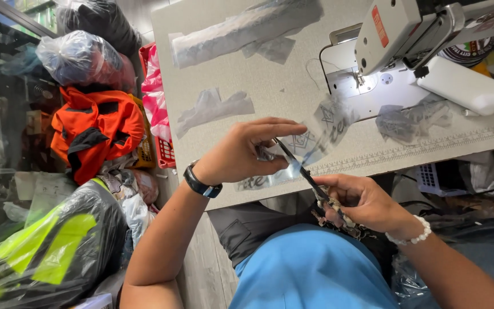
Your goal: Cutting out geometric patterns from a translucent sheet using scissors at a workbench
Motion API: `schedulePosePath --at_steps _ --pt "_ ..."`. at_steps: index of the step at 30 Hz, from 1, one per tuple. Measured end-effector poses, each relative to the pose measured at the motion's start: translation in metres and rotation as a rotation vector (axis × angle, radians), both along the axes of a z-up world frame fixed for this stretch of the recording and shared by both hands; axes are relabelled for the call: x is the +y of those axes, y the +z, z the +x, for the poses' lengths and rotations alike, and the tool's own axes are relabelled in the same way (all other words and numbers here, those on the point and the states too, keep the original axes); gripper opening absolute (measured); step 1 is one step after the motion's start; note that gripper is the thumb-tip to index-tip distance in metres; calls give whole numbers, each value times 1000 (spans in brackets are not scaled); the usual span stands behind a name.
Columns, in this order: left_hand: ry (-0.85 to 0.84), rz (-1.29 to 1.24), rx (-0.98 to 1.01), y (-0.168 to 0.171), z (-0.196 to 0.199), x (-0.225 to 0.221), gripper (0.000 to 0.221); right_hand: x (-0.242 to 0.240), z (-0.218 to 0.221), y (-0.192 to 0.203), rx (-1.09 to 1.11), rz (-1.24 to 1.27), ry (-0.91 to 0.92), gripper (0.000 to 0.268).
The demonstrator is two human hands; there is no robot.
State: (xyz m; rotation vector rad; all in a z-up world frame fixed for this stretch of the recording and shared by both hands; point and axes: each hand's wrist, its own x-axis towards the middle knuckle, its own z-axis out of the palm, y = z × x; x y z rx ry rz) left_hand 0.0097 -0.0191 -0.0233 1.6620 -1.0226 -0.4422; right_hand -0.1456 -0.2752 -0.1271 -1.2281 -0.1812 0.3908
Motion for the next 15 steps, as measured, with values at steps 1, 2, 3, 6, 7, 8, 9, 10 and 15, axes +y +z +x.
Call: schedulePosePath --at_steps 1,2,3,6,7,8,9,10,15 --pt "-1 0 -6 -6 -1 0 58 1 0 -4 -6 0 -1 72" --pt "-1 -8 0 -11 -2 -1 58 3 0 -7 -13 24 2 71" --pt "0 -19 -3 -15 -1 -1 59 3 3 -10 -28 44 8 70" --pt "42 -15 52 -18 -2 -3 59 6 -1 -21 56 -50 -81 65" --pt "46 -20 34 -20 4 -3 59 6 0 -15 38 -54 -78 65" --pt "68 30 -29 -22 10 -2 57 6 0 -9 140 -177 -111 65" --pt "93 82 -84 -25 14 -1 55 7 -1 -3 248 -298 -142 66" --pt "100 78 -95 -34 20 -3 55 3 -3 -9 236 -302 -138 66" --pt "422 34 79 -86 43 -18 60 -11 -23 -38 341 -286 -395 72"
